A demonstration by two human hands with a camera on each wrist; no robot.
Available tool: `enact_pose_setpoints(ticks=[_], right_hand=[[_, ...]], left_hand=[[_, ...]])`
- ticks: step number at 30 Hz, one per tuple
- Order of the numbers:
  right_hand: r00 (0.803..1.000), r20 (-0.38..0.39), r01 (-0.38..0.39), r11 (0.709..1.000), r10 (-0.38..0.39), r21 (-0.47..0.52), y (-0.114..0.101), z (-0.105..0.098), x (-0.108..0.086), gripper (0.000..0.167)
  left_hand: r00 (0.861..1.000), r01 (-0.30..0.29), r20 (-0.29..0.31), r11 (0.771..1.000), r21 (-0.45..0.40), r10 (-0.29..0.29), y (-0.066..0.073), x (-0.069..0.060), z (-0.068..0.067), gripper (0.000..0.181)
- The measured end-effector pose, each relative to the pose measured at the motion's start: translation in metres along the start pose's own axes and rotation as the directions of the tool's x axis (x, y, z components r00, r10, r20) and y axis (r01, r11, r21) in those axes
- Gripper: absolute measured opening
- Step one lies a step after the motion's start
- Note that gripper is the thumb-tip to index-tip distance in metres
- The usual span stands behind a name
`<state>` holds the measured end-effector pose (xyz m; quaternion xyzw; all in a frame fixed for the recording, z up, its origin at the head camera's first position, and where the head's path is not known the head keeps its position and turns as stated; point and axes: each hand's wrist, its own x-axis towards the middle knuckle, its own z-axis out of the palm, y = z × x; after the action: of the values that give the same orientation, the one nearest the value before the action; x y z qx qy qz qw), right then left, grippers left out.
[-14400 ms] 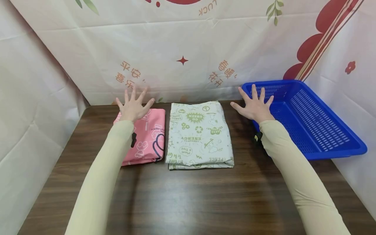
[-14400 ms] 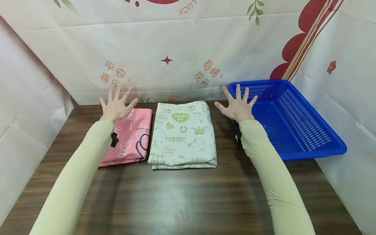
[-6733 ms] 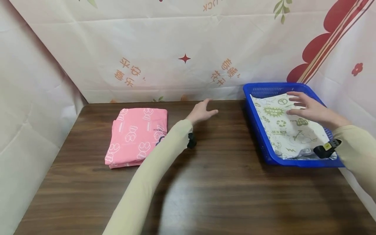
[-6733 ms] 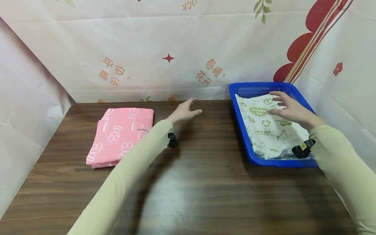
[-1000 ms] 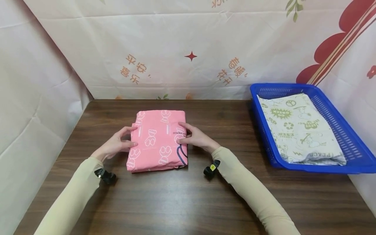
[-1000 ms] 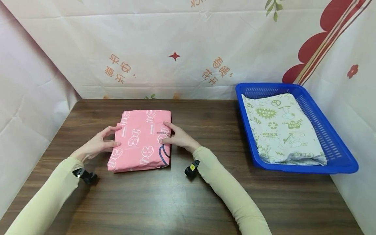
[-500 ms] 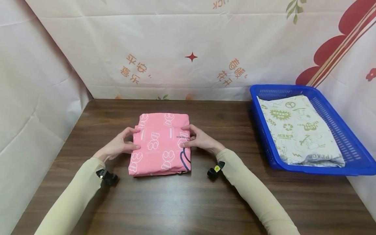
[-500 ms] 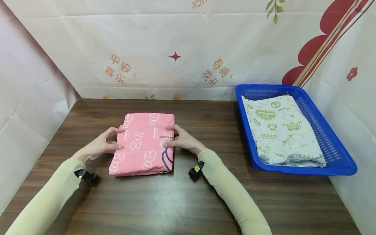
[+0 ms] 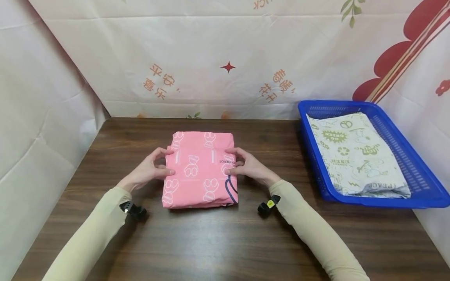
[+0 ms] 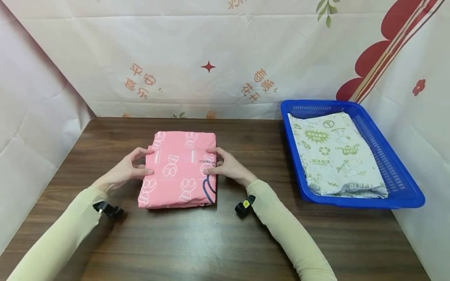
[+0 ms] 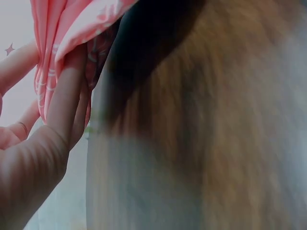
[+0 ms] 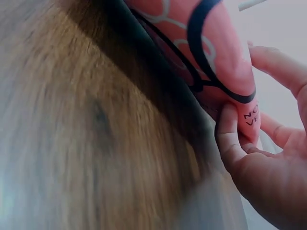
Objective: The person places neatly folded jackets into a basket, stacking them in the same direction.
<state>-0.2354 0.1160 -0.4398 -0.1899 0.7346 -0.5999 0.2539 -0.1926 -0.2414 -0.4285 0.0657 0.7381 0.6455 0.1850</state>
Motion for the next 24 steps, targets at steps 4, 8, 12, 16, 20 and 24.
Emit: enact_pose_setpoints(ticks=[4, 8, 12, 16, 20, 24], right_hand=[[0.999, -0.036, 0.001, 1.0, -0.001, 0.005, -0.003, -0.009, -0.007, 0.071], [0.998, -0.056, -0.003, 1.0, 0.003, -0.01, -0.006, -0.018, -0.014, 0.072], [0.995, -0.099, -0.01, 0.999, 0.007, -0.032, -0.011, -0.027, -0.023, 0.071], [0.991, -0.131, -0.017, 0.999, 0.012, -0.038, -0.019, -0.033, -0.033, 0.07], [0.989, -0.144, -0.045, 0.997, 0.036, -0.058, -0.026, -0.039, -0.041, 0.071], [0.988, -0.148, -0.063, 0.995, 0.051, -0.08, -0.031, -0.043, -0.048, 0.069]], left_hand=[[1.0, 0.004, 0.003, 1.0, 0.001, -0.004, 0.007, 0.007, 0.007, 0.064], [1.0, -0.012, 0.003, 1.0, 0.003, 0.012, 0.014, 0.015, 0.015, 0.065], [1.0, -0.031, -0.004, 1.0, -0.006, 0.031, 0.021, 0.022, 0.024, 0.063], [0.999, -0.05, -0.015, 0.998, -0.035, 0.05, 0.028, 0.027, 0.033, 0.061], [0.998, -0.059, -0.01, 0.997, -0.041, 0.059, 0.034, 0.03, 0.039, 0.06], [0.997, -0.077, 0.009, 0.996, -0.048, 0.078, 0.04, 0.031, 0.045, 0.059]])
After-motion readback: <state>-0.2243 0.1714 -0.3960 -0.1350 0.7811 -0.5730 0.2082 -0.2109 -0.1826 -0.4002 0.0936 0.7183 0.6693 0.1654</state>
